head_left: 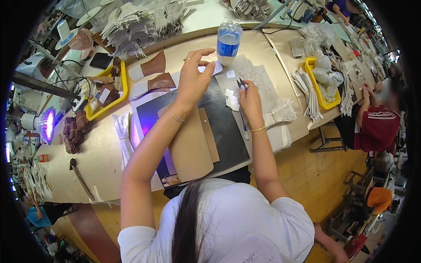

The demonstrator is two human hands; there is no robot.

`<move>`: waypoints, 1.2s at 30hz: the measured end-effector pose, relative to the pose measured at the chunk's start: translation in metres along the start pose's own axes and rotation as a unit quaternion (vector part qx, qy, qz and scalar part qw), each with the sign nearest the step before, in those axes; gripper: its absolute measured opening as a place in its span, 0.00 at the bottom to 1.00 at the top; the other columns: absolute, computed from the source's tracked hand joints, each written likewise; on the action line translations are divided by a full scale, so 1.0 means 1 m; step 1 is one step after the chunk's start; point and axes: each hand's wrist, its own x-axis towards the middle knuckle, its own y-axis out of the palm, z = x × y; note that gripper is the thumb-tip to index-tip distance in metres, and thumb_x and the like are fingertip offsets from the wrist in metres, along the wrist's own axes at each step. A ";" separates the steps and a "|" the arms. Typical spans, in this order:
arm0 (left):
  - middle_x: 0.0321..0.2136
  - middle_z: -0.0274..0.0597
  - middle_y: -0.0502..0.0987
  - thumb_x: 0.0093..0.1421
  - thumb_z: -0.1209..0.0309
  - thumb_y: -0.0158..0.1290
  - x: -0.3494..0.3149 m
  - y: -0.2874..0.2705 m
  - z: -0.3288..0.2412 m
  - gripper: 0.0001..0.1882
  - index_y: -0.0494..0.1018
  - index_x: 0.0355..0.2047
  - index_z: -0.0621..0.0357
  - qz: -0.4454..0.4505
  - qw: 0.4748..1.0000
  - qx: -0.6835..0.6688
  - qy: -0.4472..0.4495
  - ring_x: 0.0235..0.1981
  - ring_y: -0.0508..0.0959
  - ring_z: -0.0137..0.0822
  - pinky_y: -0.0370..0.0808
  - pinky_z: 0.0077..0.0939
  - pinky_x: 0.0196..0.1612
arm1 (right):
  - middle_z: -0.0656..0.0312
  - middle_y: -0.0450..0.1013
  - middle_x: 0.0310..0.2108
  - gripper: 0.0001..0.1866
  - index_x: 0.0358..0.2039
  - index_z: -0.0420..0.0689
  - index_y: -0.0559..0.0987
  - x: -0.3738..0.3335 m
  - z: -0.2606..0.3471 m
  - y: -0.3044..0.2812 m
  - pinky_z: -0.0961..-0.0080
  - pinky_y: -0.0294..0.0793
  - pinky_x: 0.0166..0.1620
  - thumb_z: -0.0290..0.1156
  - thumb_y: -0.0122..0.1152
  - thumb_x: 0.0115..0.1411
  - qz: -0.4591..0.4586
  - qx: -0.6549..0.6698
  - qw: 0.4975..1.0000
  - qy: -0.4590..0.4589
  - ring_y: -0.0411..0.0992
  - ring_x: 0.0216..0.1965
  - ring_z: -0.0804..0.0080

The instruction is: The person assembles small textile components at a workstation. They fold and align fabric pieces, use a utility knife to cut a white plastic piece, and bundle white strips with a rubber band. The person places finished bundles on the table and continues handling additional fabric pieces.

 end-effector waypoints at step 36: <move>0.47 0.42 0.72 0.61 0.76 0.53 -0.001 -0.002 0.002 0.21 0.67 0.56 0.55 0.013 0.998 -0.048 0.032 0.45 0.72 0.30 0.72 0.24 0.47 | 0.51 0.76 0.47 0.24 0.52 0.33 0.71 0.059 -0.162 -0.247 0.72 0.79 0.42 0.41 0.40 0.70 -0.083 0.395 0.893 0.201 0.78 0.41 0.65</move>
